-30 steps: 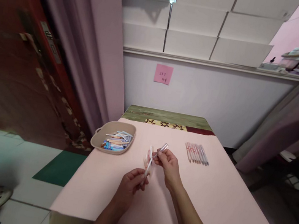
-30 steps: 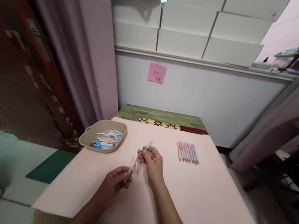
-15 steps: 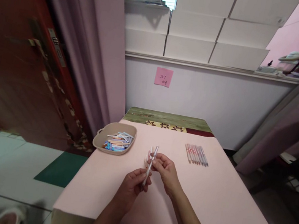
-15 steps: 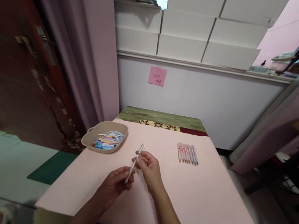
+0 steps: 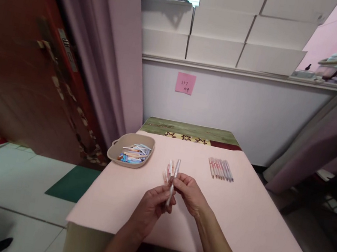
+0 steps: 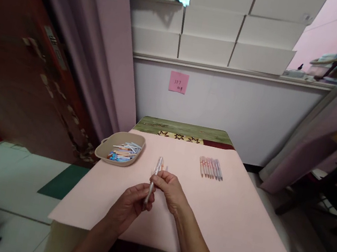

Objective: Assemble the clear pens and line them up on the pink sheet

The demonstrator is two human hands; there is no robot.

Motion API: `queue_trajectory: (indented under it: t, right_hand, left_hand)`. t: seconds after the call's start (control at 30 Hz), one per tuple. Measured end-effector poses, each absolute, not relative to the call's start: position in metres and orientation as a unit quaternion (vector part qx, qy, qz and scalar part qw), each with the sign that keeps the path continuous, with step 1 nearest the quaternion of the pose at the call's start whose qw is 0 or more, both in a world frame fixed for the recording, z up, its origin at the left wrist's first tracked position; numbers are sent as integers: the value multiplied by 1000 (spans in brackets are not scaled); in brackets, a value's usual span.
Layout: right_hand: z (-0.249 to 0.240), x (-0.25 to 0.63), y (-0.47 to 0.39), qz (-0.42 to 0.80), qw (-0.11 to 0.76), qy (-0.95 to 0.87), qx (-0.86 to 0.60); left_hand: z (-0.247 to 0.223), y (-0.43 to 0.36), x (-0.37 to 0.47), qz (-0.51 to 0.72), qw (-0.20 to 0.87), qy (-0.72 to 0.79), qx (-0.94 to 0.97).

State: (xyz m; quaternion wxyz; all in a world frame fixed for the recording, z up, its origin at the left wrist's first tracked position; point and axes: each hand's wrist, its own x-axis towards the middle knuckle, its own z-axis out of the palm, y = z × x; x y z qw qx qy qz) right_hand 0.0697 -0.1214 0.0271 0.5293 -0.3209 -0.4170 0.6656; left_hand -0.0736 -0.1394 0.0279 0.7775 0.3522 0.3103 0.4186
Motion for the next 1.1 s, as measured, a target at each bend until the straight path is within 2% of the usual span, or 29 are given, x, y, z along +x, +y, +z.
queue_trajectory:
  t: [0.13, 0.5, 0.67, 0.83, 1.0, 1.1]
  right_hand:
    - [28, 71, -127, 634, 561, -411, -340]
    - [29, 81, -142, 649, 583, -378, -309]
    - [30, 85, -147, 674, 561, -392, -278]
    - [31, 90, -152, 662, 590, -376, -271]
    - [32, 97, -156, 680, 571, -376, -265]
    - [33, 101, -158, 666, 589, -362, -280]
  left_hand:
    - [31, -143, -71, 431, 754, 313, 384]
    - [37, -154, -58, 429, 744, 311, 407]
    - [41, -159, -53, 434, 741, 310, 409]
    - [44, -164, -46, 436, 742, 301, 412]
    - [46, -167, -37, 428, 744, 306, 412]
    - [48, -167, -30, 428, 747, 302, 410]
